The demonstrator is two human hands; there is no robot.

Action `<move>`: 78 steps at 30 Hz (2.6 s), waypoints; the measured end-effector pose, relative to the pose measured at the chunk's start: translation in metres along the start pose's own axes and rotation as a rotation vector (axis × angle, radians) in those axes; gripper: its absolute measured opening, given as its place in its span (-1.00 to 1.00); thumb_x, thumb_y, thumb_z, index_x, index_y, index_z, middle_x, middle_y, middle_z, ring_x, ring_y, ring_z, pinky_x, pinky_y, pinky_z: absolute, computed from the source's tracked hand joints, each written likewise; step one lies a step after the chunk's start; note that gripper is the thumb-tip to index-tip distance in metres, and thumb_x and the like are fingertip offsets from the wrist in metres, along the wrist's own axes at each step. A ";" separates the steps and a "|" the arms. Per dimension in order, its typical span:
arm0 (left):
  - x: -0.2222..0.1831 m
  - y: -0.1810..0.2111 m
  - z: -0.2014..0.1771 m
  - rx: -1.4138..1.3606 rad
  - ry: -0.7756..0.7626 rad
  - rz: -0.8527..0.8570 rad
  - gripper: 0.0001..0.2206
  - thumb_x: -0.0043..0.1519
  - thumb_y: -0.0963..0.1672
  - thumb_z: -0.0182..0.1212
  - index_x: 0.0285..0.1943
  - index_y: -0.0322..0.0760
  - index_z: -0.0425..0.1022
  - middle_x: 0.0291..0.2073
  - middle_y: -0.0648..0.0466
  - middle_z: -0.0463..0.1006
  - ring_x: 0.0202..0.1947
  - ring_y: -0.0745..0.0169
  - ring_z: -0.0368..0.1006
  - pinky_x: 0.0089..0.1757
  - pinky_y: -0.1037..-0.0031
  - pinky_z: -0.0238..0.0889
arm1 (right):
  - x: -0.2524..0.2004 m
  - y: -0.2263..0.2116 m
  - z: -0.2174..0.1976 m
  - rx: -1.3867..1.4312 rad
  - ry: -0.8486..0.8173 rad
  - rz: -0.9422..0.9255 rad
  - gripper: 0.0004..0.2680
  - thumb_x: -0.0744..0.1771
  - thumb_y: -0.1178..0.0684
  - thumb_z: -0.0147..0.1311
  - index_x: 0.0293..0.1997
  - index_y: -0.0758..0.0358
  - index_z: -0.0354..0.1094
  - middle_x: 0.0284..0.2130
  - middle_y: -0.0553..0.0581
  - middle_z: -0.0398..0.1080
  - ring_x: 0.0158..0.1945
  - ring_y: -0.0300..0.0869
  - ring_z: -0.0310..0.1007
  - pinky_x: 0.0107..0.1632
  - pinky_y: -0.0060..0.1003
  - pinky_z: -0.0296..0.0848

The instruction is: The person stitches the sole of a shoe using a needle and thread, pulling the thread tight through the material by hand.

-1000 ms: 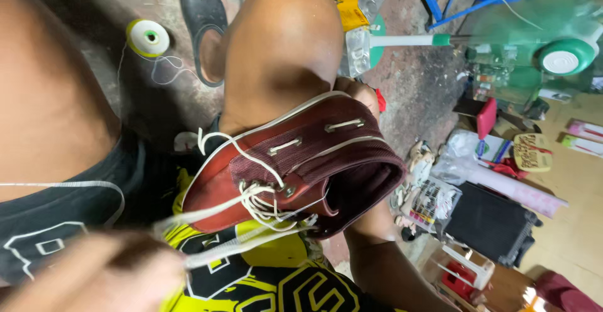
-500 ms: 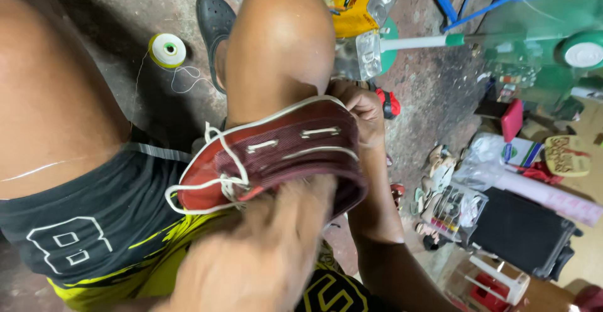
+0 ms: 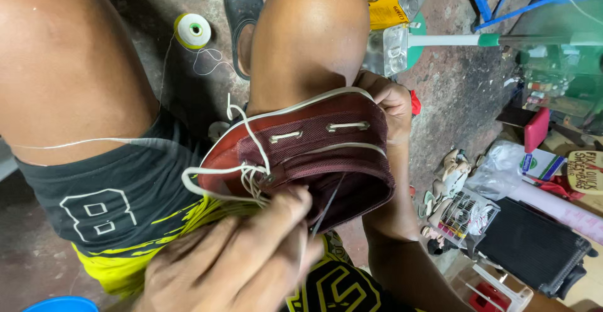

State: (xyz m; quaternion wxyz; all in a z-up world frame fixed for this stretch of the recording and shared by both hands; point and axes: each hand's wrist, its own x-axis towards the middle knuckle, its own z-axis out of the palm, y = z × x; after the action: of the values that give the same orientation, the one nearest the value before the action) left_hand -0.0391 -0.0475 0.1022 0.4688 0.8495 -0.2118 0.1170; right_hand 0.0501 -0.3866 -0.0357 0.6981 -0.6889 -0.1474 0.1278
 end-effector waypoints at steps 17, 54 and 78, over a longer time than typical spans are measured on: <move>-0.017 -0.003 -0.033 0.330 0.011 -0.255 -0.75 0.14 -0.14 0.40 -0.10 -0.43 0.55 -0.37 -0.18 0.56 -0.51 0.11 0.48 -0.45 0.31 0.34 | 0.014 -0.007 0.012 -0.046 -0.134 -0.067 -0.75 0.35 -0.12 0.27 -0.28 0.29 0.41 -0.37 0.08 0.42 -0.26 -0.17 0.36 -0.17 -0.28 0.33; -0.018 -0.047 -0.014 -0.203 -0.240 -0.746 -0.80 0.25 -0.19 0.23 0.01 -0.32 0.64 -0.49 0.05 0.62 -0.47 0.40 0.50 -0.35 0.51 0.38 | 0.043 -0.065 0.055 -0.291 -0.481 -0.139 -0.89 0.31 0.17 0.30 -0.14 0.29 0.48 -0.37 0.09 0.51 -0.36 -0.22 0.53 -0.28 -0.33 0.43; -0.052 -0.105 0.032 -0.084 -0.290 -0.235 -0.50 0.11 -0.13 0.34 0.24 -0.46 0.40 0.13 -0.19 0.48 0.21 -0.26 0.35 0.22 0.02 0.15 | 0.033 -0.105 0.089 -0.538 -0.427 0.003 -0.90 0.31 0.28 0.25 -0.15 0.29 0.45 -0.34 0.09 0.47 -0.32 -0.21 0.53 -0.29 -0.36 0.48</move>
State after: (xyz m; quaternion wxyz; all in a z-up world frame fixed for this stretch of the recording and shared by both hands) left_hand -0.0359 -0.0122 -0.0136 0.4790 0.8559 -0.1814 -0.0713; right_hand 0.0443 -0.2931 0.0710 0.4446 -0.8062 -0.3178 0.2268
